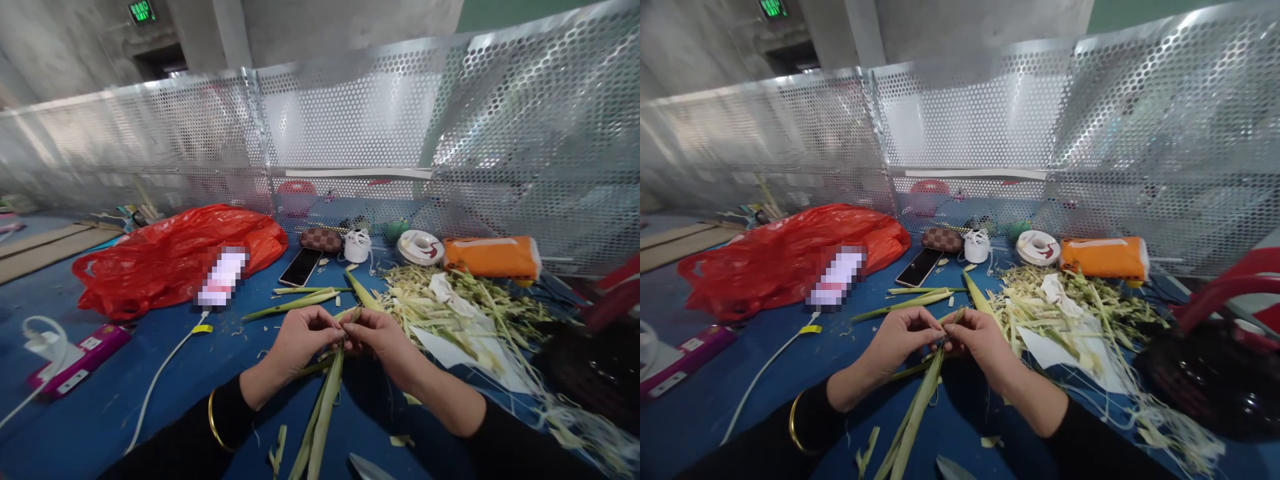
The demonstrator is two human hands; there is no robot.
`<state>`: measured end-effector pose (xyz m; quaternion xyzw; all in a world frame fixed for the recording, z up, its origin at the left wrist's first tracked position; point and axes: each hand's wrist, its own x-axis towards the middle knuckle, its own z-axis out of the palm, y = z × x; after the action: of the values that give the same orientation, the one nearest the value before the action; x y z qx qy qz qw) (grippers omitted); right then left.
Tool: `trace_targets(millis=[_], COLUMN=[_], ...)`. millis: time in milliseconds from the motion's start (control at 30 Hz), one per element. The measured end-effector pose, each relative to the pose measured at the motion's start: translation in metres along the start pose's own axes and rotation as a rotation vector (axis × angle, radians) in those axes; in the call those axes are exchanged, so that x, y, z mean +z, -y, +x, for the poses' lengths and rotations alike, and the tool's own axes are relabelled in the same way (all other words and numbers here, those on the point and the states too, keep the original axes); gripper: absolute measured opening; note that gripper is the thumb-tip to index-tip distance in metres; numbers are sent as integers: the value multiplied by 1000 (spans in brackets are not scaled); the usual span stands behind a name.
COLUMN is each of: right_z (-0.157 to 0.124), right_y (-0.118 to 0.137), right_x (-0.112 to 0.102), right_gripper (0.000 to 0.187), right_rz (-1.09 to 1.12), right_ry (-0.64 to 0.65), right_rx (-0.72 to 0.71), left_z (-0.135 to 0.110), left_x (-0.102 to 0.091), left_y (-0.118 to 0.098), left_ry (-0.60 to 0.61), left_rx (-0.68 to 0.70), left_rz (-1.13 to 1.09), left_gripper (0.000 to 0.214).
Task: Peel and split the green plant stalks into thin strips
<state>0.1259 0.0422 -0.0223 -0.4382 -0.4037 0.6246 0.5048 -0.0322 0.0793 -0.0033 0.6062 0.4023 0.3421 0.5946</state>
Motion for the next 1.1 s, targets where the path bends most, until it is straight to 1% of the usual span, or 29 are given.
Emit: trace_targets(millis=[67,133,233,333,433,500,567,633,733,933,1100], right_z=[1,1,-1,-3,-4,-3,-1,0,1,0,1], right_y=[0,0,2,4,2,0,-2,-3,-3,-1,-2], right_x=[0,1,4,7,8,8,7,6,4,4,4], right_gripper=[23,21,20,23,26,23,24,25,18,15,18], right_rz=[-16,-44,-78,-101,-94,-83,-82,-98,-120,-94,-64], right_ry=[-50,-71,-50,-32,-48,-80,-98,-68,-16,-50,-90], right_rx=[-27,-58,-79,-90,-88,-71,-47,-24,-7,-7,3], left_z=[1,1,-1,-5,-7,-7,-7,-7,-8,-8,-8], left_x=[-1,-1,1,3,5,6,6,6,6,6,6], left_y=[2,4,7,10,12,15,17,18,20,17,15], left_ry=[-45,-104,-190,-265,-299,-301,-299,-301,-300,-254,-272], left_rx=[23,71,165,256,327,368,415,454,481,445,398], left_rz=[43,129,351,579,693,721,730,727,707,638,601], left_gripper=[10,8,3,7,9,10,11,11,11,9,7])
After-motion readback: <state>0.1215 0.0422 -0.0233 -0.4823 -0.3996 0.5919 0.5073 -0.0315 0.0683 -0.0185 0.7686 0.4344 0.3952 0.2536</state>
